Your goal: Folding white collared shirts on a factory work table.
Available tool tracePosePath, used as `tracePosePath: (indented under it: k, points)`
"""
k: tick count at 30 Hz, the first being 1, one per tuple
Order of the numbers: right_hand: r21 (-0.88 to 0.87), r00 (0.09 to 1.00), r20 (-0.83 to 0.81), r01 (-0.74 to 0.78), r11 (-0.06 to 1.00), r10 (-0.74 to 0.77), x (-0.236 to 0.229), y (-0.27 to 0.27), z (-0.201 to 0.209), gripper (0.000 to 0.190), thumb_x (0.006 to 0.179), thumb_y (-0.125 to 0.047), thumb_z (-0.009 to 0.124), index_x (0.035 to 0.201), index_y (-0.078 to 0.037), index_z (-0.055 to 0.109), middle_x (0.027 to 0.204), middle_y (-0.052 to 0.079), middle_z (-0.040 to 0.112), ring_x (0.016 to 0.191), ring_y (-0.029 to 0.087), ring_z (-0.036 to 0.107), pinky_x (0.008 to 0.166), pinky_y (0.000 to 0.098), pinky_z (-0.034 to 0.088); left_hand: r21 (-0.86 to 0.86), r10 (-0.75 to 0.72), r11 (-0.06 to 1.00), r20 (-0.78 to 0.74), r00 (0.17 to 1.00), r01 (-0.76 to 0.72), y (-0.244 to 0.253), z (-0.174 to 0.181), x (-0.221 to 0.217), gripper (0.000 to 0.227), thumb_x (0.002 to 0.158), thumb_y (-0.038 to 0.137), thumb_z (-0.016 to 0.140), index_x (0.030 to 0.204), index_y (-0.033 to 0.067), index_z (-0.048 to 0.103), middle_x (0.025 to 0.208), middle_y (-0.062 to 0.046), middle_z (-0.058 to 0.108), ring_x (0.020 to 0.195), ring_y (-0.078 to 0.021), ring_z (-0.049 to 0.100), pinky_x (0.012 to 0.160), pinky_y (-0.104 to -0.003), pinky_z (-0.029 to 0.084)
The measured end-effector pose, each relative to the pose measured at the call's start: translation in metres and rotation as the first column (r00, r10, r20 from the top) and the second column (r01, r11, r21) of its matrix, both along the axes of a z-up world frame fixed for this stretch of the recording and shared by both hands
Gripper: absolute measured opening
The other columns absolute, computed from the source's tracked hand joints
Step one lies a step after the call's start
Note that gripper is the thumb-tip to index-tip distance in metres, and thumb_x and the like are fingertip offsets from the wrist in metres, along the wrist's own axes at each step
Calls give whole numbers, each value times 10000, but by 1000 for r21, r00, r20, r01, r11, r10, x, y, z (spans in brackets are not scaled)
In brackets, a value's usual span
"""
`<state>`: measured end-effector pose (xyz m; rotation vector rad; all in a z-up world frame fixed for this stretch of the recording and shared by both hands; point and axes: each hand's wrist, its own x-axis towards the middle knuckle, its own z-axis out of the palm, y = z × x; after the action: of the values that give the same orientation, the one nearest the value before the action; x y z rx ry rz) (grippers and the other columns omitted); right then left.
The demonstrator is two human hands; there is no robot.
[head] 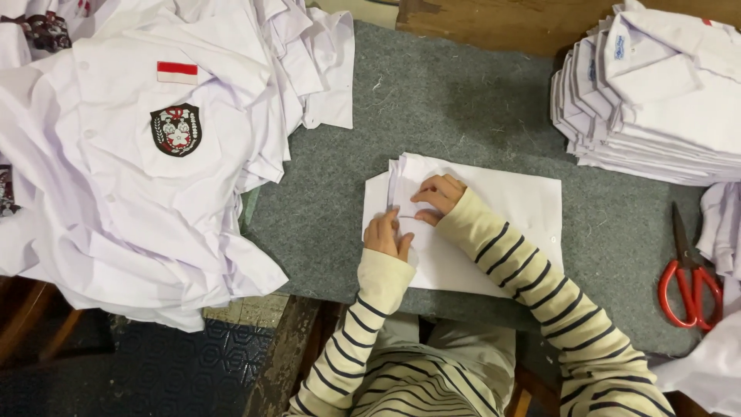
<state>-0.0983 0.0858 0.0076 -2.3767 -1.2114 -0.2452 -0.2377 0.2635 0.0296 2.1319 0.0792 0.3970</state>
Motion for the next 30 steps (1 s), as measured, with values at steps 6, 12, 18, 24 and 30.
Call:
tracePosePath:
  k: [6, 12, 18, 24, 30]
  points:
    - [78, 994, -66, -81, 994, 86, -2, 1, 5, 125, 916, -317, 753, 937, -200, 713, 887, -45, 628, 813, 195, 625, 726, 313, 526, -43, -28, 999, -52, 998, 26, 10, -10, 6, 220, 929, 303, 728, 996, 144, 591, 777, 25, 516, 757, -211, 607, 776, -382, 494]
    - [171, 966, -208, -117, 978, 151, -10, 7, 18, 122, 950, -147, 712, 847, -98, 668, 801, 43, 645, 787, 256, 632, 734, 340, 552, -76, -91, 993, 55, 994, 95, 13, 18, -1, 146, 953, 210, 698, 1006, 146, 578, 1008, -36, 592, 972, -309, 631, 862, -413, 499]
    - [198, 958, -189, -178, 964, 216, -22, 14, 47, 173, 994, -187, 662, 843, -105, 673, 806, 45, 672, 767, 265, 630, 712, 351, 546, -29, -104, 994, 84, 991, 107, 10, 15, -2, 126, 1012, 223, 621, 1047, 120, 558, 1189, -93, 632, 1097, -335, 610, 930, -428, 471]
    - [194, 951, -277, -86, 977, 139, -10, -5, 40, 185, 951, -324, 720, 884, -154, 690, 759, 11, 670, 753, 230, 646, 676, 336, 554, -46, -99, 994, -8, 995, 98, 11, 29, 0, 130, 1036, 221, 564, 1107, 120, 524, 1080, -90, 618, 1024, -326, 606, 872, -411, 491]
    - [101, 955, -259, -122, 987, 144, 5, -22, 8, 213, 912, -351, 745, 849, -163, 670, 741, -4, 657, 742, 235, 647, 660, 343, 546, -33, -22, 999, 2, 1000, 22, 8, 27, 3, 198, 1005, 176, 599, 1160, 118, 491, 1066, -93, 589, 977, -328, 610, 868, -423, 497]
